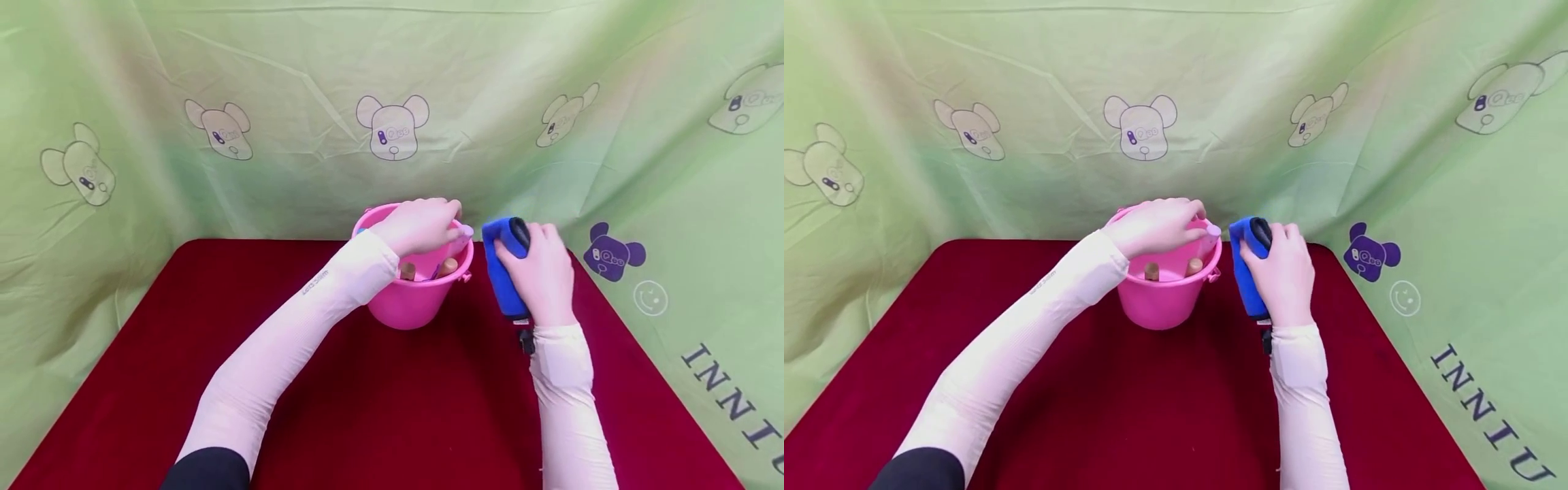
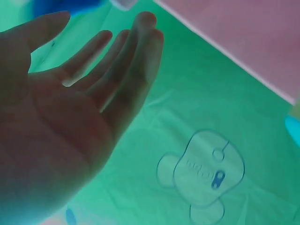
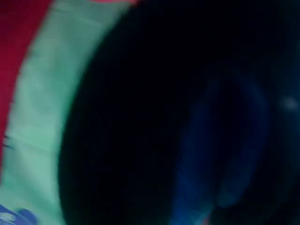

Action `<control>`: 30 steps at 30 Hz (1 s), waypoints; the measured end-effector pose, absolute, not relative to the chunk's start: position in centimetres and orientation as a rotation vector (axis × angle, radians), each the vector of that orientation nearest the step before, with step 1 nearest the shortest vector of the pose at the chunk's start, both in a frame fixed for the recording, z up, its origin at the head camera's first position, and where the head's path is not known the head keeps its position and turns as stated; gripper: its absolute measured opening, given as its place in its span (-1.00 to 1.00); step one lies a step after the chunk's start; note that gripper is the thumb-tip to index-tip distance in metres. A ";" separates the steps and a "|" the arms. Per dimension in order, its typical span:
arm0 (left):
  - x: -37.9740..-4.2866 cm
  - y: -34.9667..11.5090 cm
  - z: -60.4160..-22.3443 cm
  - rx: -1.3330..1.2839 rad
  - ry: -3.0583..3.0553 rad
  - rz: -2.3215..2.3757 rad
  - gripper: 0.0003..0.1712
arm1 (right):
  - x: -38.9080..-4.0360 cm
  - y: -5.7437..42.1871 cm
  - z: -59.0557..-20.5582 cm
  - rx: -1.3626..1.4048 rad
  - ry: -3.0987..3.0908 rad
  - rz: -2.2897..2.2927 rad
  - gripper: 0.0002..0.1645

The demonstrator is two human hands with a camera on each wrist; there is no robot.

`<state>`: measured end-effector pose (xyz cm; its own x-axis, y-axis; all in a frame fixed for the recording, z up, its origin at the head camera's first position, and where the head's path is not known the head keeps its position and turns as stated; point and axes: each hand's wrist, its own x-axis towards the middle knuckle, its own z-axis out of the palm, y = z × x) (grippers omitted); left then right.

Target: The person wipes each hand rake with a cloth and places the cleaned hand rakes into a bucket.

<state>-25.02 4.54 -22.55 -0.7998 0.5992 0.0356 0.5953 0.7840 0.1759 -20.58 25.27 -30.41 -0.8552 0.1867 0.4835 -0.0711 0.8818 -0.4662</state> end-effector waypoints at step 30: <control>-14.8 -5.2 -35.9 0.622 3.439 0.557 -0.76 | -17.5 25.8 -40.0 -0.149 -2.707 0.483 -0.41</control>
<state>-14.76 -5.20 -35.93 -0.8626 0.2674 0.4295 0.3894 0.8929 0.2261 -17.48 25.85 -40.03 -0.9202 0.1685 0.3532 0.0361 0.9352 -0.3522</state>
